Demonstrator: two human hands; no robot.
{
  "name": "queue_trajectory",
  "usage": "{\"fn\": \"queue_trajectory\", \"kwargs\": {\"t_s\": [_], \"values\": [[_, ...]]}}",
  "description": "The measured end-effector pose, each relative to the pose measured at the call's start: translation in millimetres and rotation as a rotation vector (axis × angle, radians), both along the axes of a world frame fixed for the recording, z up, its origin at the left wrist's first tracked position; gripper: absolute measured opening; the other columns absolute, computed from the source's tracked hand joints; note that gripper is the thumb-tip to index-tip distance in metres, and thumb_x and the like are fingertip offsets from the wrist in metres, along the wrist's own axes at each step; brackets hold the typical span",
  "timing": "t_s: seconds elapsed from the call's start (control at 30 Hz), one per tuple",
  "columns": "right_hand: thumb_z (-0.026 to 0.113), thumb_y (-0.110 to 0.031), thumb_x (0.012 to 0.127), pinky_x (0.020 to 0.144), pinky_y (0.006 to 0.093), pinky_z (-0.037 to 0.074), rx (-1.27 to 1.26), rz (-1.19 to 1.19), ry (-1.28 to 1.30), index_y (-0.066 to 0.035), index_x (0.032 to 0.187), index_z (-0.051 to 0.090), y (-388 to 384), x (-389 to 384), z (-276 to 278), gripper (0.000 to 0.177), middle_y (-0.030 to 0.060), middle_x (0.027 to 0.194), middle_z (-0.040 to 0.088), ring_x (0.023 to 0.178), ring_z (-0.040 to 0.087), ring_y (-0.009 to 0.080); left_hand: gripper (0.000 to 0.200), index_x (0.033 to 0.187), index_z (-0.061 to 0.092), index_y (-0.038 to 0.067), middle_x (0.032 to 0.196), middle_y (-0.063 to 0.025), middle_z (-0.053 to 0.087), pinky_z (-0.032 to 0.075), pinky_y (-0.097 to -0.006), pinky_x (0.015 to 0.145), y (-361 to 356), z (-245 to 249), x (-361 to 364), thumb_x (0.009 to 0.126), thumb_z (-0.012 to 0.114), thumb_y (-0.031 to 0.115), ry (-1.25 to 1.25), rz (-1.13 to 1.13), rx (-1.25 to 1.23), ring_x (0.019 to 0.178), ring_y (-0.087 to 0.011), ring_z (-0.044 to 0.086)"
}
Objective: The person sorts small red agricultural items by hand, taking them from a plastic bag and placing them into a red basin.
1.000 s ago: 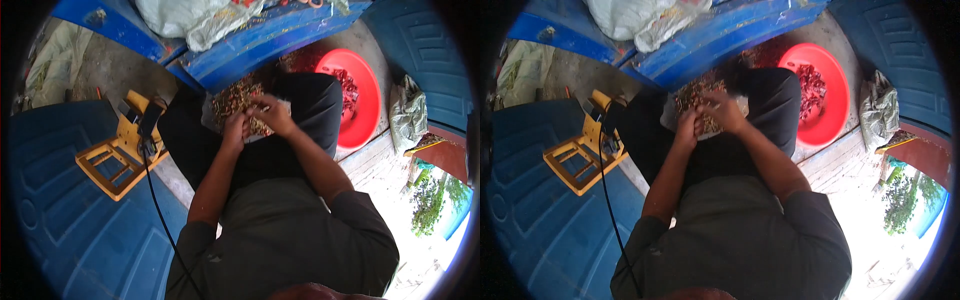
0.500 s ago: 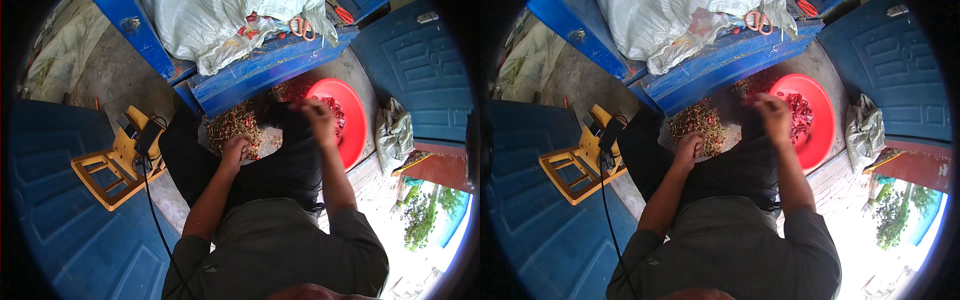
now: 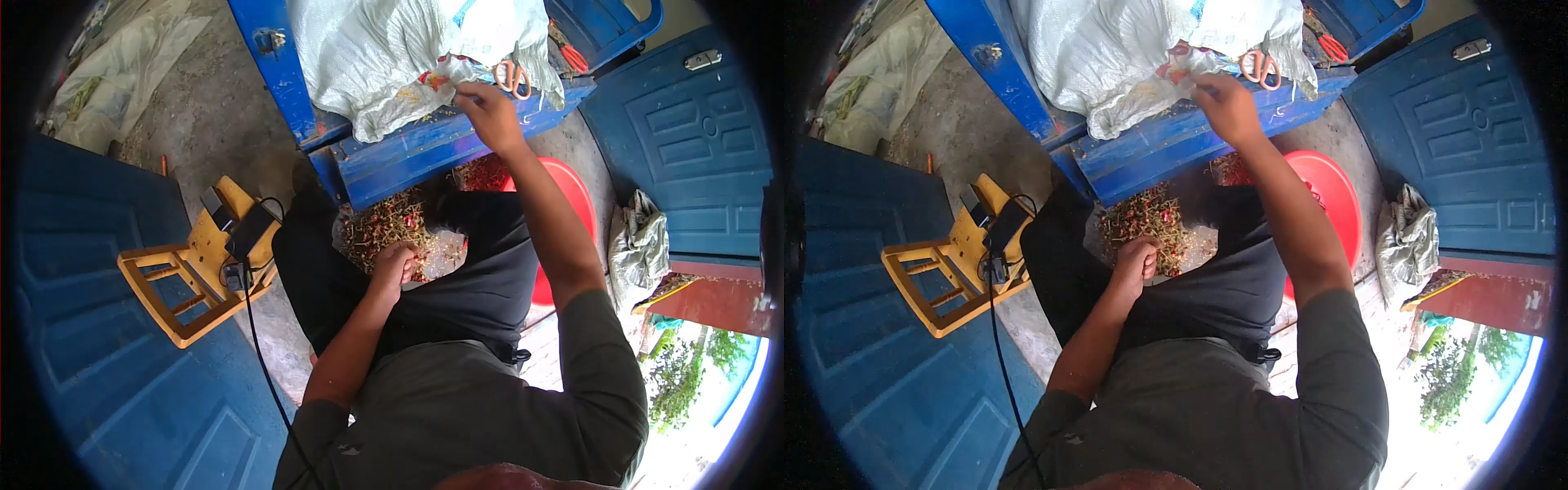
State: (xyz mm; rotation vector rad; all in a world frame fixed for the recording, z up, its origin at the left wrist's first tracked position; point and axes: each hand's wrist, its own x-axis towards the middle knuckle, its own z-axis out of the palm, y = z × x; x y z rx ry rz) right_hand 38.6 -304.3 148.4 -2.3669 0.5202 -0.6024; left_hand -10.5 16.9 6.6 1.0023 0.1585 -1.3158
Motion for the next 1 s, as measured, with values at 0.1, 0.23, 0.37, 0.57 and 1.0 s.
{"fn": "queue_trajectory", "kwargs": {"t_s": [0.1,0.23,0.37,0.57,1.0], "values": [[0.075,-0.04,0.08,0.085,0.0402,0.053,-0.03,-0.104,0.031,-0.006,0.114,0.069,9.4,67.5,6.9,0.049,0.0181,0.102,0.07,0.096,0.068,0.0325,0.012,0.097,0.06,0.005,0.064,0.0054,0.044,0.029,-0.0236,0.044,10.3,-1.6,5.1,0.088,0.054,0.01,-0.006,0.115,-0.002,0.05,-0.0054,0.037],[0.075,-0.042,0.076,0.086,0.0448,0.052,-0.153,-0.292,0.355,-0.006,0.102,0.069,11.4,97.8,5.8,0.045,0.0202,0.103,0.07,0.1,0.066,0.0383,0.011,0.097,0.06,0.005,0.064,0.0052,0.043,0.028,-0.0235,0.045,9.7,1.6,10.5,0.088,0.053,0.009,0.019,0.134,0.003,0.05,-0.0061,0.038],[0.075,-0.036,0.079,0.078,0.0383,0.053,-0.001,-0.204,0.25,-0.005,0.098,0.071,4.6,73.2,-12.6,0.036,0.015,0.089,0.072,0.086,0.07,0.0289,0.011,0.096,0.06,0.005,0.064,0.0052,0.043,0.029,-0.0228,0.044,6.1,3.7,10.2,0.088,0.054,0.009,0.039,0.134,0.0,0.05,-0.0059,0.038],[0.076,-0.017,0.085,0.072,0.0247,0.05,0.286,-0.165,0.027,0.0,0.101,0.071,8.7,28.5,-18.4,0.024,0.007,0.088,0.073,0.079,0.064,0.0087,0.011,0.095,0.06,0.005,0.062,0.005,0.043,0.029,-0.0225,0.043,-2.8,3.2,3.6,0.088,0.054,0.008,0.034,0.075,-0.014,0.049,-0.0057,0.038],[0.077,-0.022,0.075,0.096,0.0421,0.046,-0.569,0.011,-0.085,-0.012,0.112,0.07,61.0,14.3,13.7,0.039,0.0079,0.104,0.066,0.108,0.057,0.0303,0.013,0.096,0.059,0.004,0.064,0.0051,0.043,0.029,-0.0231,0.044,16.7,-12.7,-2.1,0.087,0.052,0.008,-0.019,0.085,0.075,0.05,-0.0058,0.038]]}}
